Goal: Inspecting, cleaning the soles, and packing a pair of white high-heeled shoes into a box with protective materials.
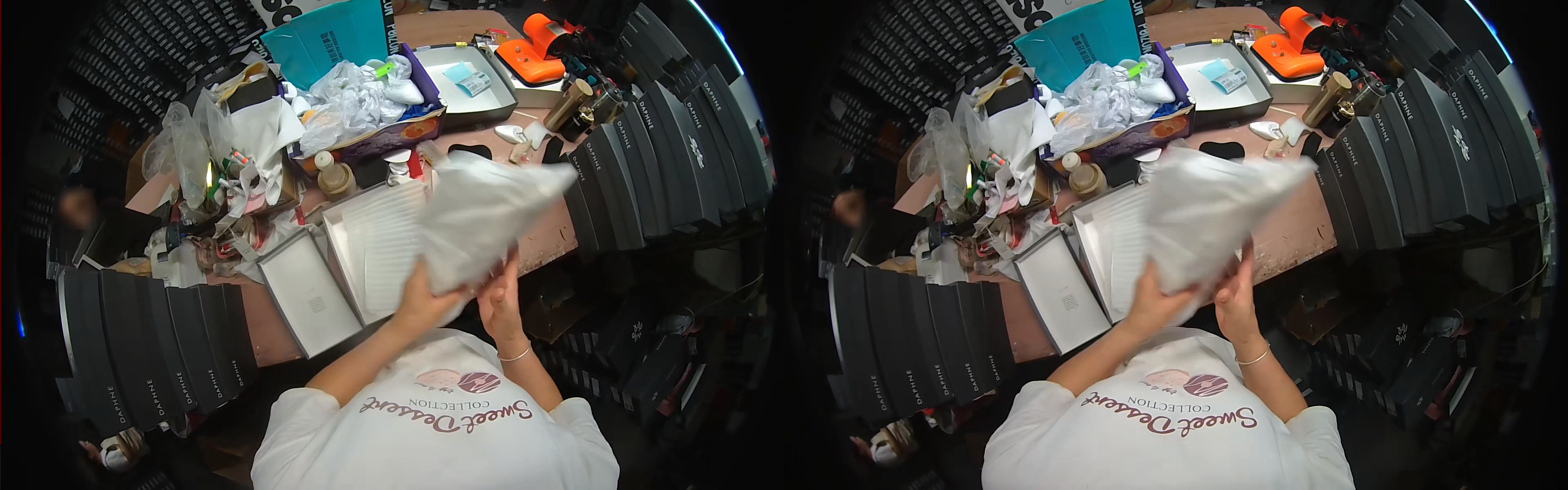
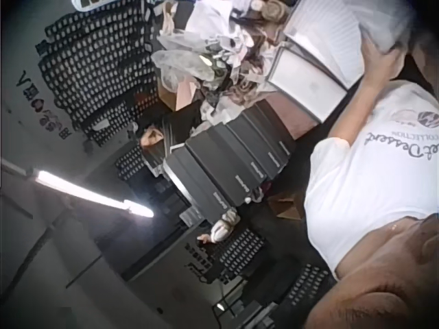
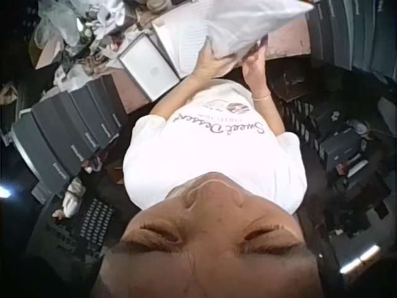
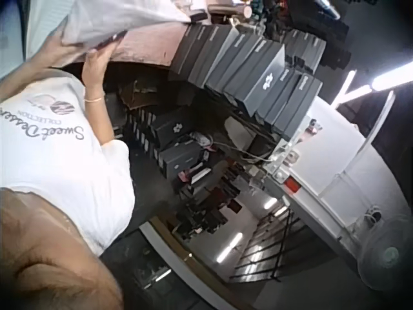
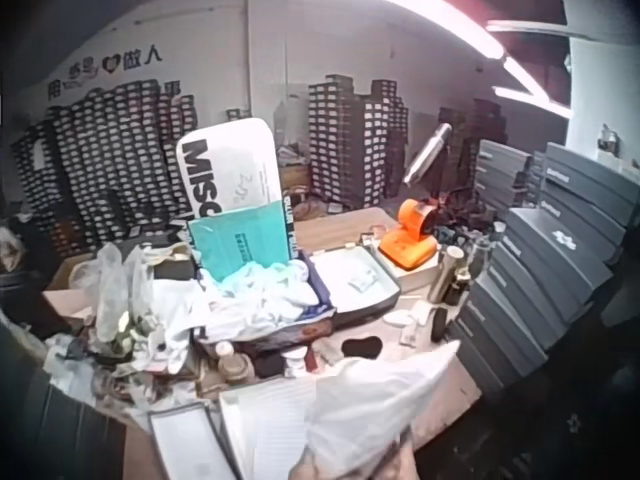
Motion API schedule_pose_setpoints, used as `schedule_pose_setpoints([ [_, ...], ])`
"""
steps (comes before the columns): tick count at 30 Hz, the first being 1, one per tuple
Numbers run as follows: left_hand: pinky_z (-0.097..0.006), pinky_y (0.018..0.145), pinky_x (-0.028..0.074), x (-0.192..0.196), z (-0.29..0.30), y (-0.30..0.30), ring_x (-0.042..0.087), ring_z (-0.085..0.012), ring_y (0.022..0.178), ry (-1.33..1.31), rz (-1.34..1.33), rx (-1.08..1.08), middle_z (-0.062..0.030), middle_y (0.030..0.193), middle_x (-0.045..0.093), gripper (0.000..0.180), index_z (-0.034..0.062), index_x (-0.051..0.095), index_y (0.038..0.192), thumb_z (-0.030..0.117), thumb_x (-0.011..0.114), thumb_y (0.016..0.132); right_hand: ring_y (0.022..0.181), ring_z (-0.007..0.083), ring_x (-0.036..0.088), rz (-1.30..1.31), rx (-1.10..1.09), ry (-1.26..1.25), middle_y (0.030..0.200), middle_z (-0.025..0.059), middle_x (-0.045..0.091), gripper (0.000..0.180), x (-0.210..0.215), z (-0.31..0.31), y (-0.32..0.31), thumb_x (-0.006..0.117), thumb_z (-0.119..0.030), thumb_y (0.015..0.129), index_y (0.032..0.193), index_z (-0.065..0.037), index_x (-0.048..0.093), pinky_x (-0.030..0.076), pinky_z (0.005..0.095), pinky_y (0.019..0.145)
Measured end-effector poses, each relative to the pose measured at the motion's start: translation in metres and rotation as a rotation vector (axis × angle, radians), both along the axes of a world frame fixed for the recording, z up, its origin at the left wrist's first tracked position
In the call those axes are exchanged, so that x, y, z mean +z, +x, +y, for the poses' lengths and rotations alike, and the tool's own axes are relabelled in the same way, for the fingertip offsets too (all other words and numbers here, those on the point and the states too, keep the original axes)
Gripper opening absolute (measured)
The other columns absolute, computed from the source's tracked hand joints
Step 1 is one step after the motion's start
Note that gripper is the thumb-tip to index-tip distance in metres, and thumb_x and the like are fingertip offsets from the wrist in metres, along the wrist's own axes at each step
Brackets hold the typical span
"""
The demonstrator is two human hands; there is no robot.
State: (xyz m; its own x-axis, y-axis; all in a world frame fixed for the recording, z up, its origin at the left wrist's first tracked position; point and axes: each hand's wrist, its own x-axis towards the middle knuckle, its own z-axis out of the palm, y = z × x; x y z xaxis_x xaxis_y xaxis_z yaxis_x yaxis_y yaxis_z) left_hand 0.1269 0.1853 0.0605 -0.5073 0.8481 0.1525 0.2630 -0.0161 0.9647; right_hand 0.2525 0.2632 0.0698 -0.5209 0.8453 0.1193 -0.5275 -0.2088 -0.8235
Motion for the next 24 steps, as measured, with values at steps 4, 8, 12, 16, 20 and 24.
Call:
schedule_pose_setpoints([
  [4,-0.045,0.079,0.049,0.007,0.036,-0.009,0.062,-0.0371,0.094,-0.373,0.45,-0.453,-0.0223,0.102,0.062,0.077,0.0051,0.036,0.141,0.048,0.063,0.082,0.114,0.0223,0.055,-0.022,-0.245,-0.575,0.124,0.0088,0.055,0.045,-0.013,0.039,0.071,0.045,-0.031,0.093,0.127,-0.002,0.048,0.045,0.0398,0.098],
  [8,-0.046,0.066,0.051,-0.046,0.049,-0.062,0.066,-0.0349,0.073,-0.871,0.775,-0.5,-0.0164,0.073,0.066,0.057,0.0035,0.063,0.108,0.055,0.045,0.091,0.113,0.0221,0.055,-0.207,-0.323,-0.388,0.123,0.0095,0.055,0.044,-0.032,0.044,0.105,0.051,-0.025,0.091,0.128,-0.003,0.047,0.046,0.0372,0.097],
  [12,-0.043,0.061,0.05,-0.029,-0.004,-0.129,0.065,-0.0337,0.067,-0.841,0.835,-0.215,-0.018,0.068,0.064,0.053,0.0031,0.064,0.067,0.051,0.053,0.088,0.111,0.0214,0.056,-0.23,-0.167,-0.292,0.123,0.0093,0.055,0.043,-0.039,0.037,0.088,0.052,-0.02,0.091,0.129,-0.001,0.046,0.046,0.0363,0.096],
  [16,-0.039,0.056,0.046,-0.058,-0.12,-0.196,0.061,-0.0297,0.059,-0.732,0.54,0.257,-0.0164,0.061,0.06,0.031,0.0011,0.061,0.069,0.029,0.073,0.074,0.109,0.0203,0.055,-0.224,0.14,-0.308,0.121,0.0093,0.055,0.051,-0.04,0.02,0.041,0.058,-0.015,0.084,0.13,0.0,0.043,0.047,0.0351,0.094],
  [20,-0.032,0.057,0.047,-0.133,-0.23,-0.223,0.06,-0.0215,0.059,-0.727,0.225,0.41,-0.0088,0.062,0.06,0.021,0.001,0.063,0.076,0.017,0.075,0.071,0.101,0.0179,0.057,-0.436,0.608,-0.264,0.116,0.0084,0.055,0.057,-0.058,-0.001,-0.037,0.063,-0.014,0.079,0.129,0.0,0.042,0.049,0.0332,0.087],
  [24,-0.03,0.06,0.05,-0.167,-0.248,-0.218,0.062,-0.0197,0.063,-0.653,-0.021,0.444,-0.0076,0.068,0.064,0.017,0.0015,0.066,0.083,0.013,0.072,0.072,0.099,0.0278,0.06,-0.961,0.862,0.476,0.111,0.0156,0.058,0.055,-0.104,-0.021,-0.112,0.065,-0.022,0.081,0.126,0.002,0.046,0.049,0.0386,0.086],
])
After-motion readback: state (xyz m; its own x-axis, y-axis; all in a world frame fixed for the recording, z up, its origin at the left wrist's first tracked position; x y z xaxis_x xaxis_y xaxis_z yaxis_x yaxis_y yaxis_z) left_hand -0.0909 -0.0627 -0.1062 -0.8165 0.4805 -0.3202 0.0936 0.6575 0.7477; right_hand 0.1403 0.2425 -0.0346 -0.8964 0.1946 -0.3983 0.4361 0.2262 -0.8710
